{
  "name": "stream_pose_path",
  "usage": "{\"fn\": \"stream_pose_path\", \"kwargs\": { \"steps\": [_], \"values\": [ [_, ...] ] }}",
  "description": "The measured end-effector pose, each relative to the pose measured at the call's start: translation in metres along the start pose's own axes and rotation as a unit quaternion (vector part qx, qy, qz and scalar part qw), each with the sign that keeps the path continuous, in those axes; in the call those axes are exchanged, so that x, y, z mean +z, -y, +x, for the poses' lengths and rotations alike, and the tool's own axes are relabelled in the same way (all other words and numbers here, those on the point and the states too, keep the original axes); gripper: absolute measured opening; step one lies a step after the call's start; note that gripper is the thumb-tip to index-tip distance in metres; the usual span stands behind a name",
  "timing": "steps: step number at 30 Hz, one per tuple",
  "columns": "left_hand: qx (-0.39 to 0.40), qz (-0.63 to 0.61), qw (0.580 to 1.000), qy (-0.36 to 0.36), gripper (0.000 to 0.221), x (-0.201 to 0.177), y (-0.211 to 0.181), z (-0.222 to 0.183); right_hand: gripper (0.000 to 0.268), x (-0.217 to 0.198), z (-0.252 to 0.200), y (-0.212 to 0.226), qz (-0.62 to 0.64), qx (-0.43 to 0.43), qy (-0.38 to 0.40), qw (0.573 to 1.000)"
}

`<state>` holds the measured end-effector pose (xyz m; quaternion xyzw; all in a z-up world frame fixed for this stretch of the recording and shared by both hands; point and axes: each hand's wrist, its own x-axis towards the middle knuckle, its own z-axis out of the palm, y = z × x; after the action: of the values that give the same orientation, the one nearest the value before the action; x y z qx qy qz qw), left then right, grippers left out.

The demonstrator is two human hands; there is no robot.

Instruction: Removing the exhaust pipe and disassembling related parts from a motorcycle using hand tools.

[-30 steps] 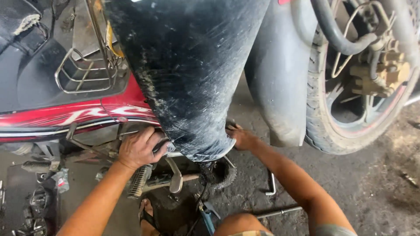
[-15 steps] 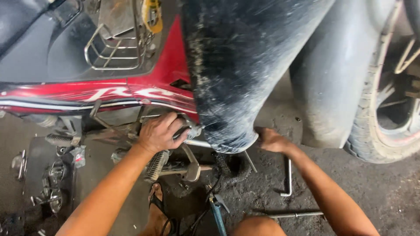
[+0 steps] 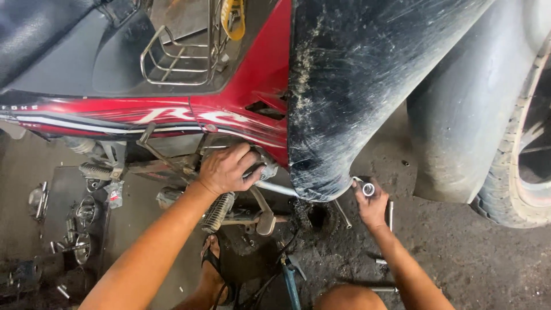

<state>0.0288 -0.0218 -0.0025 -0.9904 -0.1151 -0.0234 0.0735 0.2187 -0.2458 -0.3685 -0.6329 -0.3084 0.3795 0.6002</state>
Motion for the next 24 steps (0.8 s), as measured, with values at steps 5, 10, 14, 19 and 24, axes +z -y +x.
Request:
{"fn": "stream_pose_path", "kwargs": {
  "steps": [5,10,14,19,24],
  "values": [
    [-0.001,0.004,1.0,-0.01,0.028,-0.004,-0.004,0.001,0.027,0.011,-0.005,0.039,-0.01,-0.023,-0.138,0.99],
    [0.004,0.011,1.0,-0.006,0.027,0.0,0.0,-0.001,0.03,0.018,0.045,-0.014,0.045,0.017,-0.09,0.995],
    [0.0,0.009,1.0,0.009,0.026,0.003,0.003,-0.004,0.03,0.009,0.061,-0.018,0.082,-0.036,-0.05,0.995],
    [0.002,0.004,1.0,-0.001,0.027,-0.002,0.002,-0.003,0.027,-0.006,0.084,-0.03,0.141,-0.014,-0.048,0.989],
    [0.016,0.0,1.0,-0.012,0.028,-0.001,-0.001,-0.002,0.024,0.001,0.087,0.016,0.105,0.023,-0.048,0.993]
  ]
}}
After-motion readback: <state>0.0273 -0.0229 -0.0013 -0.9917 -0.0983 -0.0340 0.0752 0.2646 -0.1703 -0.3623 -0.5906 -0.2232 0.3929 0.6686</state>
